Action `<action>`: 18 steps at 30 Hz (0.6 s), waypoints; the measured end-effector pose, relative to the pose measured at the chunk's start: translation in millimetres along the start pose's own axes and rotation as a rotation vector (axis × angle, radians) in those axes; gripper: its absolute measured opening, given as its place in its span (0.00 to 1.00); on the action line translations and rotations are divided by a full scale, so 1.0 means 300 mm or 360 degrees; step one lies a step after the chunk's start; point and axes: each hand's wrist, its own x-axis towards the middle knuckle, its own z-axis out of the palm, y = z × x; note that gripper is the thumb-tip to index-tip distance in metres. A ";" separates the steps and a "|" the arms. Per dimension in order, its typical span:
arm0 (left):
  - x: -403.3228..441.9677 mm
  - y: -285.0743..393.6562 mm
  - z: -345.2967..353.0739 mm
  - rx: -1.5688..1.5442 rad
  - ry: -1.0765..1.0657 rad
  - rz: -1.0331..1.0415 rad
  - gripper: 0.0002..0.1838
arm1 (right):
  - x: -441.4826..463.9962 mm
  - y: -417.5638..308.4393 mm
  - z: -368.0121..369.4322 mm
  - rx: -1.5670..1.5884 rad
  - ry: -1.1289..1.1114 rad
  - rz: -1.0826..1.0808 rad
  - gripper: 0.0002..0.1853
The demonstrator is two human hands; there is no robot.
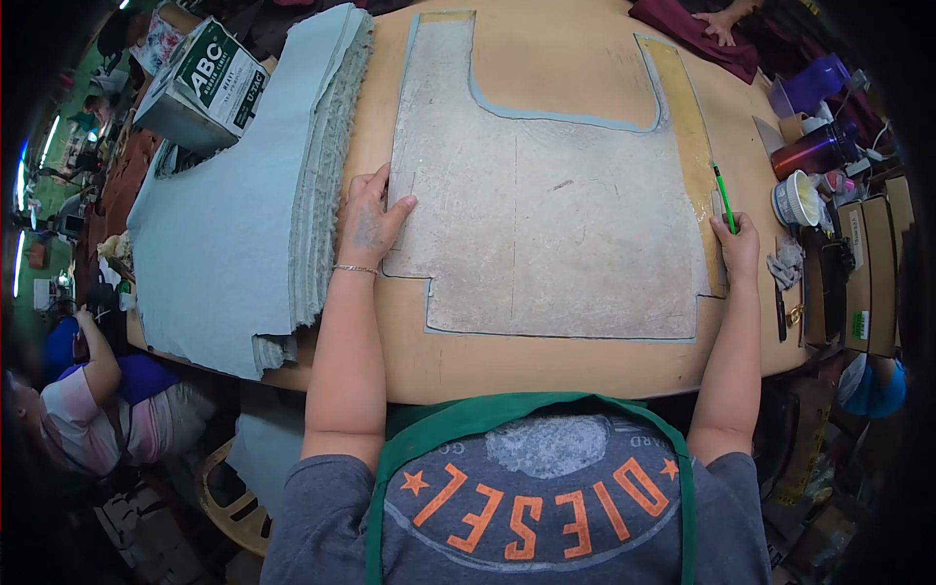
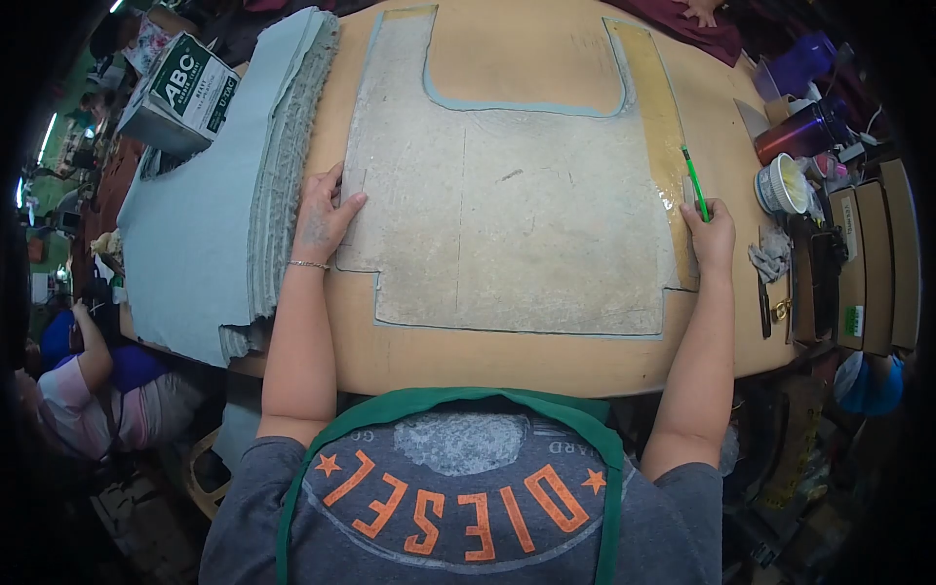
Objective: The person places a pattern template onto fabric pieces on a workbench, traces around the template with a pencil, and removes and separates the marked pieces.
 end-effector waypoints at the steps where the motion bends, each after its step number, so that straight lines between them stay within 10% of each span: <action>1: -0.001 0.006 -0.003 0.0000 -0.0007 -0.0010 0.31 | -0.003 -0.007 -0.001 -0.0002 0.0000 0.0002 0.14; 18: -0.021 0.013 0.007 -0.0276 0.0104 0.0006 0.32 | 0.000 0.002 0.004 0.0018 -0.0003 0.0012 0.14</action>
